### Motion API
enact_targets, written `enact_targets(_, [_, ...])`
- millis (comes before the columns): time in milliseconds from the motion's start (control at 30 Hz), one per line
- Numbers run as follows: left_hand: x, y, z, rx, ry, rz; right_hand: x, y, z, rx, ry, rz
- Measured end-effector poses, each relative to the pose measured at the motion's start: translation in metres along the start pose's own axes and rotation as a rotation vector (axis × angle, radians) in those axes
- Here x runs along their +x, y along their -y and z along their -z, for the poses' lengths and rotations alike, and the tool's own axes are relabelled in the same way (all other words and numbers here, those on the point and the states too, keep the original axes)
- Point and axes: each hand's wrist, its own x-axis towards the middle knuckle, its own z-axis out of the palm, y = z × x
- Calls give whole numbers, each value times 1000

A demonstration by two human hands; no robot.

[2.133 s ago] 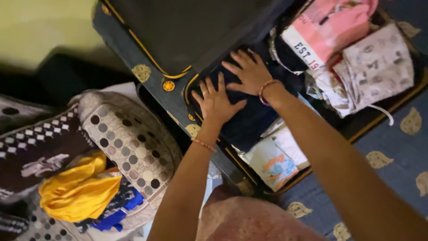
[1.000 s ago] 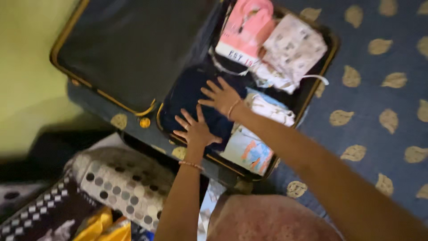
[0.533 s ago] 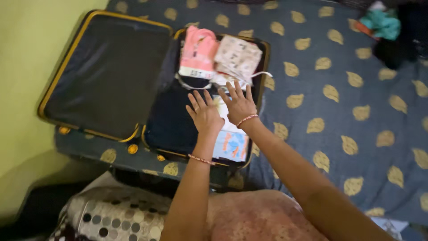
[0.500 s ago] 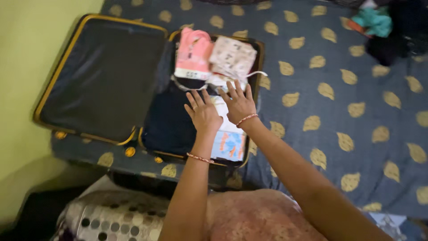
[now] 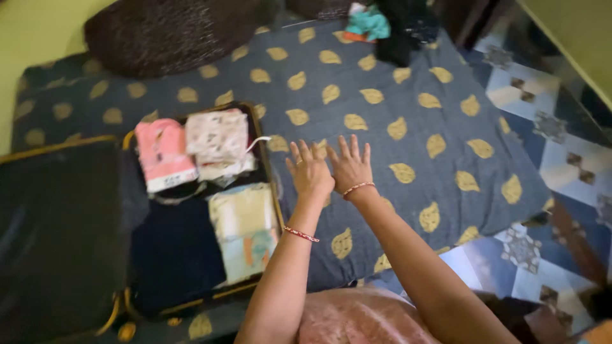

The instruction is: The person folds a pair of trousers and several items of clothing, then places them into a suitcase along with other garments.

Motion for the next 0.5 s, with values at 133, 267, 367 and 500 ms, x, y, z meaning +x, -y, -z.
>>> enact_targets(133, [3, -59, -13, -5, 13, -174, -19, -60, 9, 17, -32, -172])
enact_targets(267, [3, -108, -24, -25, 17, -314, -41, -102, 15, 21, -109, -315])
enact_targets(367, [-4, -134, -34, -51, 23, -410, -64, -123, 19, 19, -124, -404])
enact_targets(500, [-27, -162, -42, -50, 90, -534, -102, -139, 26, 8, -88, -550])
